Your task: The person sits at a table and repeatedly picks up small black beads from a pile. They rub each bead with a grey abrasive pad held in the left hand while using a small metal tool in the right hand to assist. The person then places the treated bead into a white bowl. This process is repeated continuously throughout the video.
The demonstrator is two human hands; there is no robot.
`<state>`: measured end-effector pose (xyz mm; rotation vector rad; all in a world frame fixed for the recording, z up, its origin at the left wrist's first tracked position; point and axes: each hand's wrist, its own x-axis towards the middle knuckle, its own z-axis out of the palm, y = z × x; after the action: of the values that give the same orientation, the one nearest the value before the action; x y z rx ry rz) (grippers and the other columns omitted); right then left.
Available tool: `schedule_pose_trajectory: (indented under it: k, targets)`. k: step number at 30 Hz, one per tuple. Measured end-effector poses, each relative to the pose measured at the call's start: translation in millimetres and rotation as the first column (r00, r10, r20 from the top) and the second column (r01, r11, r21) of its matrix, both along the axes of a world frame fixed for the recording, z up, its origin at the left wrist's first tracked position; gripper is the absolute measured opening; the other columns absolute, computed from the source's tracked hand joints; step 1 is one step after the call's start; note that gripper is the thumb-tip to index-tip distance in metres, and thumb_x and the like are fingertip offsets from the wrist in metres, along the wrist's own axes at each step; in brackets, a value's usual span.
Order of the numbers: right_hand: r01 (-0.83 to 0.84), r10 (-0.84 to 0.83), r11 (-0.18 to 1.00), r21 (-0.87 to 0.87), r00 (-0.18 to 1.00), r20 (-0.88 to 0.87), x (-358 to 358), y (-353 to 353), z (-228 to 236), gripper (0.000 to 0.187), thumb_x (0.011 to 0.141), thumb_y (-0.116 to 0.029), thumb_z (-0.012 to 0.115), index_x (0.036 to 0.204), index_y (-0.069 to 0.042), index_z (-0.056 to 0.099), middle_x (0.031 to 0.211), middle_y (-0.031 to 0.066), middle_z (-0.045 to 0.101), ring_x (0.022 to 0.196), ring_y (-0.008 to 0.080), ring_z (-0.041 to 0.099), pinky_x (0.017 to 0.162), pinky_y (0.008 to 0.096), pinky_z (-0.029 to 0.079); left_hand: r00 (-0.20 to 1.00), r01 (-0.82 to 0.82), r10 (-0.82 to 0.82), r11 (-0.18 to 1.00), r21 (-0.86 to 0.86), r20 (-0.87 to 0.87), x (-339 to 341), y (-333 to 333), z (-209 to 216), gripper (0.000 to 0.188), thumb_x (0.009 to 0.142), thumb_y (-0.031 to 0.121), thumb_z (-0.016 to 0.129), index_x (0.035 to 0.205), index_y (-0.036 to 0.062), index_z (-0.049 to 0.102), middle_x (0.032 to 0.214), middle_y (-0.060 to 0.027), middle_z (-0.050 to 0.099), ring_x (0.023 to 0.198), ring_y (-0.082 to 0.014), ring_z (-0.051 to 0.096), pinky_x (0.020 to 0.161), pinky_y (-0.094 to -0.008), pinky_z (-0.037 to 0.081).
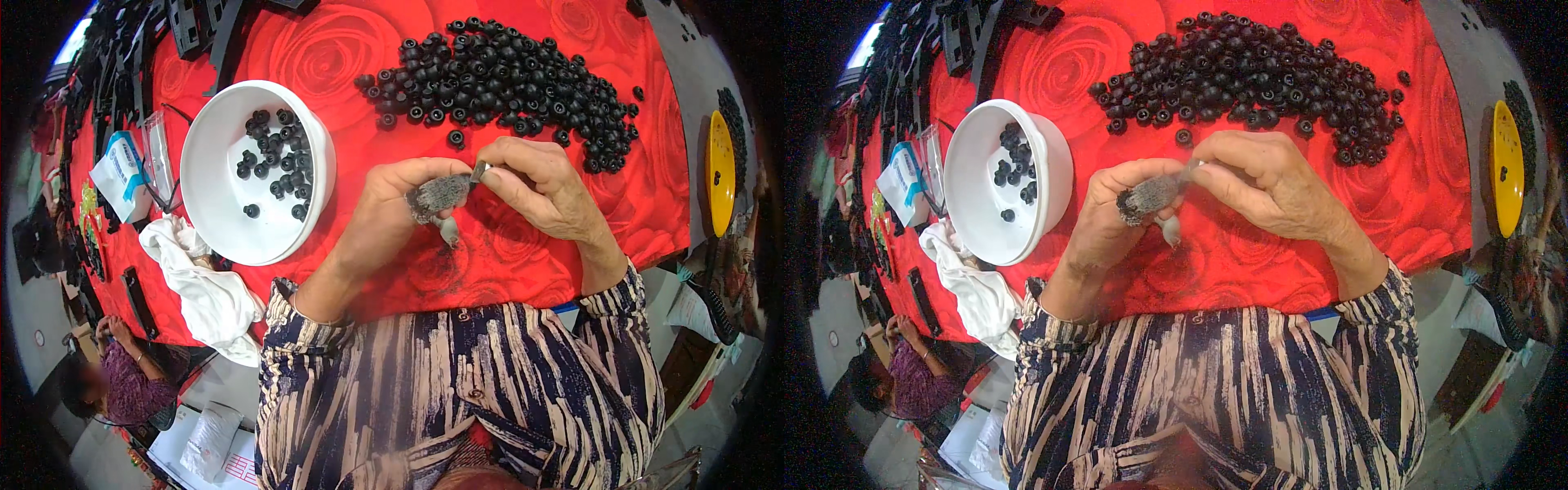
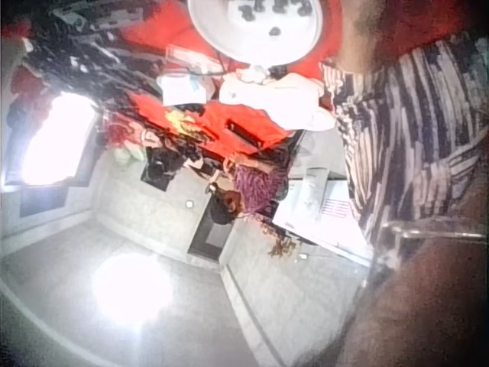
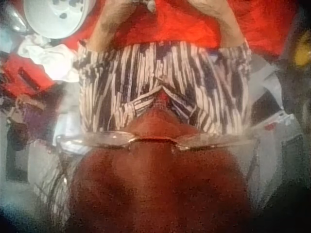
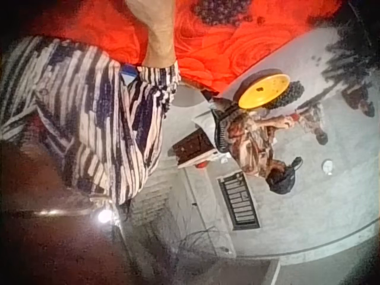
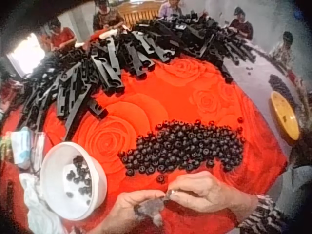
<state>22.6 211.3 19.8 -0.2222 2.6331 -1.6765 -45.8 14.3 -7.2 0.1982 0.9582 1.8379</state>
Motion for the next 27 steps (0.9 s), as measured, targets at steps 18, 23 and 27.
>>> schedule_pose_trajectory:
  k: [18, 23, 27]
  targets:
    - [0.097, -0.009, 0.981, 0.17, 0.889, -0.457, 2, -13, -9, 0.043, 0.06, -0.002, 0.072, 0.101, 0.0, 0.061, 0.071, 0.0093, 0.053, 0.058, 0.0237, 0.054, 0.049, 0.0322, 0.043, 0.952, -0.052, 0.005, 0.988, 0.145, 0.305, 10, 5, -14, 0.021, 0.089, 0.015, 0.055, 0.102, -0.0015, 0.06, 0.087, -0.0055, 0.062, 0.068, -0.009, 0.058, 0.057, -0.0221, 0.049]
    - [0.17, 0.001, 0.958, 0.23, 0.801, -0.599, 4, -19, -12, 0.04, 0.057, -0.004, 0.072, 0.096, 0.003, 0.062, 0.065, 0.0064, 0.049, 0.053, 0.021, 0.051, 0.045, 0.032, 0.039, 0.903, -0.04, -0.024, 0.989, 0.139, 0.43, 15, 5, -17, 0.021, 0.089, 0.02, 0.055, 0.099, 0.001, 0.059, 0.084, -0.0066, 0.064, 0.067, -0.011, 0.06, 0.055, -0.0242, 0.05]
    - [0.187, 0.044, 0.944, 0.273, 0.747, -0.663, 3, -20, -13, 0.039, 0.056, -0.004, 0.072, 0.093, 0.004, 0.063, 0.063, 0.0043, 0.047, 0.048, 0.018, 0.046, 0.042, 0.0306, 0.034, 0.912, -0.06, -0.011, 0.985, 0.16, 0.409, 18, 6, -18, 0.023, 0.089, 0.02, 0.055, 0.101, 0.0, 0.058, 0.082, -0.0077, 0.064, 0.068, -0.0133, 0.062, 0.053, -0.0256, 0.051]
